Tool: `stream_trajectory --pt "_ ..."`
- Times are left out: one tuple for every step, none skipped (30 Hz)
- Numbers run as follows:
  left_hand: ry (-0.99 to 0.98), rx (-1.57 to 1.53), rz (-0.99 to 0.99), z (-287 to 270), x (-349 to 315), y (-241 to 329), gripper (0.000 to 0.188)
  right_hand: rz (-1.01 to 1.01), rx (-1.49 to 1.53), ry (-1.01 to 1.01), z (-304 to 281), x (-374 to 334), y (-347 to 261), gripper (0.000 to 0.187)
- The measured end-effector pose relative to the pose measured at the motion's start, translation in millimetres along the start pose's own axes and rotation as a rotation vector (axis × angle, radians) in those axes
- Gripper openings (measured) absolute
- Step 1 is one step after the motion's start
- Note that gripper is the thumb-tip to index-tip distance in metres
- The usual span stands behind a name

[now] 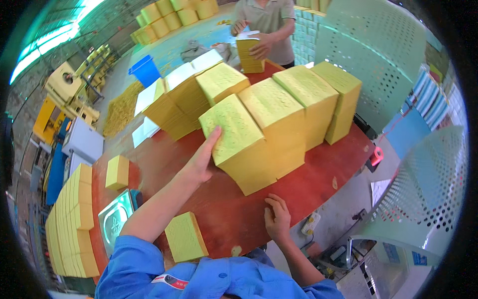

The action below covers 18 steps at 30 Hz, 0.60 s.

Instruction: Weighing and counting stacks of yellow paper sheets in a factory setting.

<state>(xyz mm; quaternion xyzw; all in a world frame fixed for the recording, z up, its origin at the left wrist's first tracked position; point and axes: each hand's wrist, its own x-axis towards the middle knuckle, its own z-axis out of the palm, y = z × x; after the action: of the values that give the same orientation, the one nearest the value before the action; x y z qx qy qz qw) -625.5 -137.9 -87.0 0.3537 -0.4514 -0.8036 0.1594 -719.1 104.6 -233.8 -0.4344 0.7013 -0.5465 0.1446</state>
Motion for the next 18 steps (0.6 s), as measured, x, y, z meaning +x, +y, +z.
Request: stream_trajectory --pt "-0.012 -0.034 -0.036 -5.3 -7.2 -2.0 0.079 0.042 0.011 0.008 1.4 -0.7 -0.5 0.025" --pt "-0.107 -0.09 -0.039 -16.6 -12.9 -7.4 0.087 -0.007 -0.009 0.02 3.9 0.5 -1.4 0.024" --pt "-0.042 -0.058 -0.01 -9.5 -31.8 -4.4 0.094 -0.012 -0.012 -0.006 4.5 0.0 2.1 0.024" --pt "-0.025 -0.018 0.011 -21.5 -44.9 -10.0 0.097 -0.062 -0.023 0.023 6.4 0.8 4.2 0.023" --pt "-0.004 0.02 0.031 -36.5 -62.2 -17.2 0.1 -0.113 -0.032 0.048 9.8 1.0 4.8 0.021" --pt "0.009 0.074 0.084 -47.2 -91.2 -17.0 0.094 -0.124 -0.036 0.016 9.3 0.6 5.6 0.021" --pt "0.037 0.047 0.098 -69.0 -118.1 -13.0 0.094 -0.083 -0.005 0.05 10.3 0.5 3.2 0.02" --pt "-0.036 0.119 0.111 -96.8 -146.9 -11.6 0.087 -0.038 0.027 0.082 17.6 -2.3 -2.9 0.02" --pt "-0.097 0.191 0.128 -127.5 -183.5 -11.9 0.079 -0.056 0.035 0.034 29.9 -2.9 -25.5 0.02" --pt "-0.093 0.15 0.189 -161.9 -218.8 -13.2 0.071 -0.118 0.143 0.025 43.5 -1.4 -60.5 0.019" --pt "-0.097 0.111 0.245 -198.3 -256.3 -16.5 0.064 -0.169 0.248 0.022 60.5 -3.3 -97.5 0.019" --pt "0.027 0.13 0.301 -233.5 -297.0 -21.4 0.062 -0.233 0.296 -0.026 85.7 -9.9 -139.1 0.017" --pt "0.155 0.149 0.354 -267.9 -341.4 -27.0 0.059 -0.295 0.347 -0.074 118.7 -20.3 -179.3 0.016" --pt "0.329 0.13 0.358 -295.5 -385.5 -29.3 0.057 -0.374 0.331 -0.226 147.2 -33.8 -208.5 0.016" --pt "0.481 0.074 0.388 -327.8 -432.9 -39.0 0.056 -0.457 0.327 -0.379 178.2 -50.7 -235.6 0.017" --pt "0.591 0.062 0.439 -360.2 -474.6 -51.7 0.054 -0.497 0.504 -0.58 220.3 -74.9 -261.5 0.022" --pt "0.7 0.053 0.49 -394.3 -514.9 -64.7 0.052 -0.549 0.481 -0.758 259.7 -105.1 -277.8 0.027" --pt "0.702 0.047 0.486 -430.6 -560.6 -76.9 0.052 -0.445 0.613 -1.006 293.1 -139.6 -308.9 0.028"
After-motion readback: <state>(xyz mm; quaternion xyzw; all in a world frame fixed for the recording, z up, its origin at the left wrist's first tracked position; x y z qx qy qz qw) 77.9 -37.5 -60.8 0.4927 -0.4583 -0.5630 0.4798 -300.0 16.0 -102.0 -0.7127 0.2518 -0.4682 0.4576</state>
